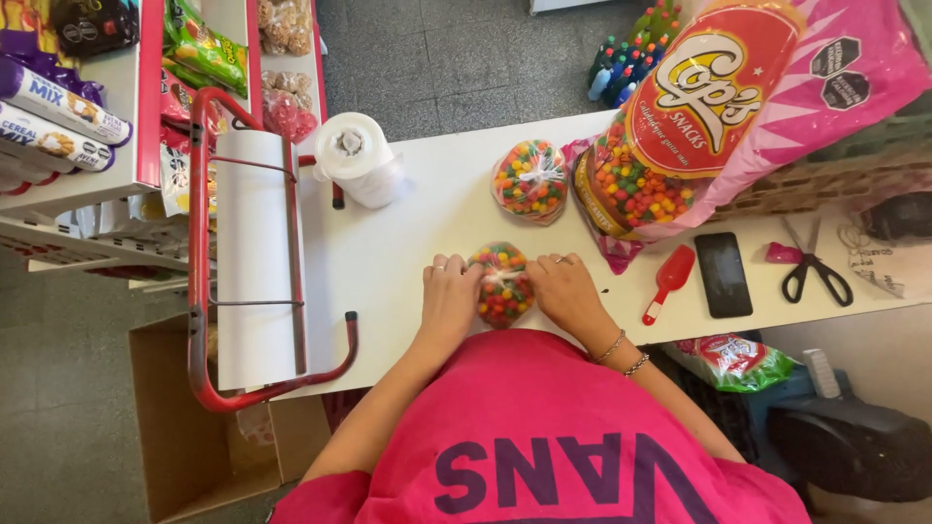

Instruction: Portioning snacks from a large bulk bag into smaller individual plastic bags and tying them for retail sale.

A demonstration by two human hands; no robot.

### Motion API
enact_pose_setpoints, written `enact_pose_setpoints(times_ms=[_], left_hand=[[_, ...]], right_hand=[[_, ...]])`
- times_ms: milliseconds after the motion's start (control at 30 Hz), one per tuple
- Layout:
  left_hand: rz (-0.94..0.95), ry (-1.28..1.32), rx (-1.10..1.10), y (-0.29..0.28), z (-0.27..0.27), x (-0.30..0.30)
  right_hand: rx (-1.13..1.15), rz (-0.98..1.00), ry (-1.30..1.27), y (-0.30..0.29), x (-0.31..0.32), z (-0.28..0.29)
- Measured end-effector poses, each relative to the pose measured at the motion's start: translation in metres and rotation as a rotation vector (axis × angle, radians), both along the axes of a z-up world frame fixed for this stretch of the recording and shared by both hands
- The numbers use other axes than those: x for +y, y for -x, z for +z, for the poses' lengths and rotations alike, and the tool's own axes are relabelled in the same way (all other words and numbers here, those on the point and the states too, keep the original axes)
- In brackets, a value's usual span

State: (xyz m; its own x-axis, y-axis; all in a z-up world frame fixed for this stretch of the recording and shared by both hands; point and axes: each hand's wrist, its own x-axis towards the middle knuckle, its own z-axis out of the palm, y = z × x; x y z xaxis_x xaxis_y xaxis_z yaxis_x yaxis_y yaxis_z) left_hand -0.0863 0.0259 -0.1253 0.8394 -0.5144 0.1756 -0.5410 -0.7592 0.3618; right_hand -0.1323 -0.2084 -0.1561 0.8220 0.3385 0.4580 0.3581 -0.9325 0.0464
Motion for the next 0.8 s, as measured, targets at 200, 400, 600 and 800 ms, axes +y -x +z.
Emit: enact_pose_setpoints(times_ms=[200, 400, 600, 800], left_hand=[[0.073, -0.112, -0.114, -0.024, -0.003, -0.018], [0.178, 0.368, 0.668, -0.018, 0.053, -0.037], [0.053, 0.656, 0.817, -0.026, 0.008, -0.032], [-0.177, 0.598, 0.712, -0.029, 0.031, -0.021]], right_hand=[[0.028, 0.061, 0.083, 0.013, 0.023, 0.018], [0.047, 0.201, 0.042, 0.006, 0.047, 0.038], [-0.227, 0.108, -0.165, -0.011, 0.028, 0.054], [0.265, 0.2, -0.795, -0.02, 0.016, 0.048]])
